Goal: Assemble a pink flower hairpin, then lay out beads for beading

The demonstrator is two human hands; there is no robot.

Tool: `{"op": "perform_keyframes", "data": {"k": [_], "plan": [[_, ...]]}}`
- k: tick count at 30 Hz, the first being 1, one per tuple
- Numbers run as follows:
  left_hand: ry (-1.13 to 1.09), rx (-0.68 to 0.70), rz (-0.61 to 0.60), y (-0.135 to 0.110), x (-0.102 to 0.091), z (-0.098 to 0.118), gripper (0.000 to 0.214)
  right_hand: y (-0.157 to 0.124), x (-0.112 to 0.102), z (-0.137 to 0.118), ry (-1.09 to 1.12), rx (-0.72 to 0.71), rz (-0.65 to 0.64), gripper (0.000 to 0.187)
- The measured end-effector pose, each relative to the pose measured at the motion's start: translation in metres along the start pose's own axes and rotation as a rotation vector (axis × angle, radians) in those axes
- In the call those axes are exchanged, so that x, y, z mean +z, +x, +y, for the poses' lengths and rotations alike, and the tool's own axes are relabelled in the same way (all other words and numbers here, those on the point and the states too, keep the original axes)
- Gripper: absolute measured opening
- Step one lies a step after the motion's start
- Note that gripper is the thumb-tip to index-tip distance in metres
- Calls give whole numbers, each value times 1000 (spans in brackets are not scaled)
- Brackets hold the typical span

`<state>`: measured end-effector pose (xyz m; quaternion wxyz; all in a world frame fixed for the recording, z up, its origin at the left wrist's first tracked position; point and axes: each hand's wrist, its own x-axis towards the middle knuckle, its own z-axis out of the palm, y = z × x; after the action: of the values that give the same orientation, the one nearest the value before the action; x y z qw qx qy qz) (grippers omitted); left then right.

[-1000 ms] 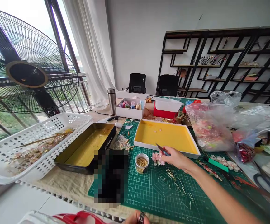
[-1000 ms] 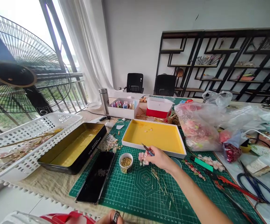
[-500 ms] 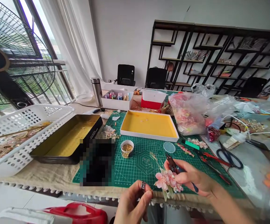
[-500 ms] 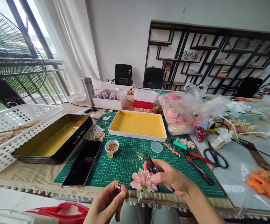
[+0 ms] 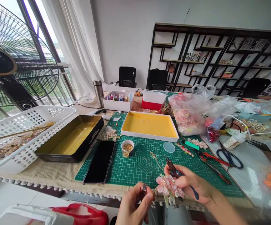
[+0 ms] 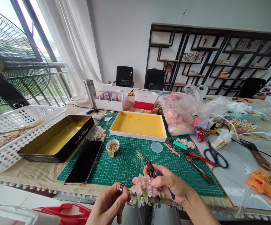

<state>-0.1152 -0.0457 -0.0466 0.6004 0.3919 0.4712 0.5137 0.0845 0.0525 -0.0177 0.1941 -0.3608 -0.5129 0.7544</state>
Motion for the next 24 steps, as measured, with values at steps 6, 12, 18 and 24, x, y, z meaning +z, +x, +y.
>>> {"op": "perform_keyframes", "data": {"k": [6,12,18,24], "plan": [[-14,-3,-1,-1,0,-5,49,0,1,5,188,40,6,38],[-4,-6,-6,0,0,-12,51,0,2,7,231,41,-37,39],[-92,-33,-59,0,1,-10,49,1,4,9,238,39,-60,36],[-209,-189,-116,1,2,-4,45,-3,5,7,164,69,-27,35]]}}
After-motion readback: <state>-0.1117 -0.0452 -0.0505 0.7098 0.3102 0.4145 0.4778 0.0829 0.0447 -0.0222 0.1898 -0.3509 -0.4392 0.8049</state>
